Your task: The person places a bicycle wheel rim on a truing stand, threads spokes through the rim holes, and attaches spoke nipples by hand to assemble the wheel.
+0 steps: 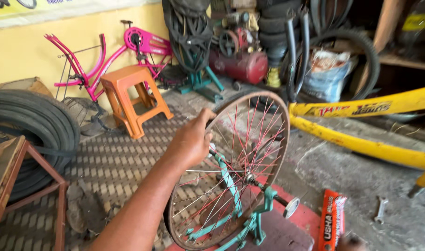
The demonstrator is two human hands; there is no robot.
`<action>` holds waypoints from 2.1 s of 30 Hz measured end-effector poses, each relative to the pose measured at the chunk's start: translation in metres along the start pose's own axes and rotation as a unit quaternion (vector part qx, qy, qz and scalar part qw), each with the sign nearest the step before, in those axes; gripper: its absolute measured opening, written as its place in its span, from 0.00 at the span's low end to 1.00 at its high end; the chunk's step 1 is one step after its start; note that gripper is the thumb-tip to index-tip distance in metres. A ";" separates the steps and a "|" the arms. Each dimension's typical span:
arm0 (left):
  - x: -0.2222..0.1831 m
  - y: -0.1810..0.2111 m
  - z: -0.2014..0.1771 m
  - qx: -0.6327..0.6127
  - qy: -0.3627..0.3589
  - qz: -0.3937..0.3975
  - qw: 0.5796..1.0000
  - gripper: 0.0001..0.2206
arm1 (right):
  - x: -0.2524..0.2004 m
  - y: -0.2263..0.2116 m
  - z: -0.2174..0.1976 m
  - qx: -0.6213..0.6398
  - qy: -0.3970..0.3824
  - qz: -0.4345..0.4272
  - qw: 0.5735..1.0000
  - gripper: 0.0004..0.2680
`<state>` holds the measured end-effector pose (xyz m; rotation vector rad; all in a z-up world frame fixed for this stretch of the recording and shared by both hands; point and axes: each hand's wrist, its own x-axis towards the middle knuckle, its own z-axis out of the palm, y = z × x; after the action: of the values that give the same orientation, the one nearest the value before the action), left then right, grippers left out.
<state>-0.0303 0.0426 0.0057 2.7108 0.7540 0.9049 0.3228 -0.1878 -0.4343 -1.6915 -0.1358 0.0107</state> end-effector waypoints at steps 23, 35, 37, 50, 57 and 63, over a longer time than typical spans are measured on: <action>-0.060 -0.048 -0.025 -0.106 0.042 0.008 0.993 0.17 | -0.193 -0.482 0.006 0.222 -0.326 -0.173 0.903 0.07; -0.064 -0.055 -0.020 -0.203 0.116 0.035 0.972 0.18 | -0.209 -0.443 0.095 0.421 -0.438 0.030 0.794 0.10; -0.060 -0.061 -0.025 -0.233 0.134 0.046 0.962 0.20 | -0.208 -0.441 0.108 0.368 -0.416 -0.010 0.832 0.09; -0.069 -0.054 -0.031 -0.275 0.177 0.064 0.943 0.14 | -0.216 -0.422 0.135 0.307 -0.503 -0.071 0.805 0.07; -0.059 -0.051 -0.021 -0.308 0.171 0.016 0.936 0.08 | -0.229 -0.429 0.133 0.318 -0.515 -0.073 0.793 0.09; -0.054 -0.055 -0.024 -0.487 0.136 -0.109 0.856 0.11 | -0.251 -0.450 0.122 0.256 -0.426 -0.232 0.836 0.13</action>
<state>-0.1042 0.0616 -0.0203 1.5977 0.4330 1.1950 0.0256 -0.0384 -0.0225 -0.9731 -1.1151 0.4070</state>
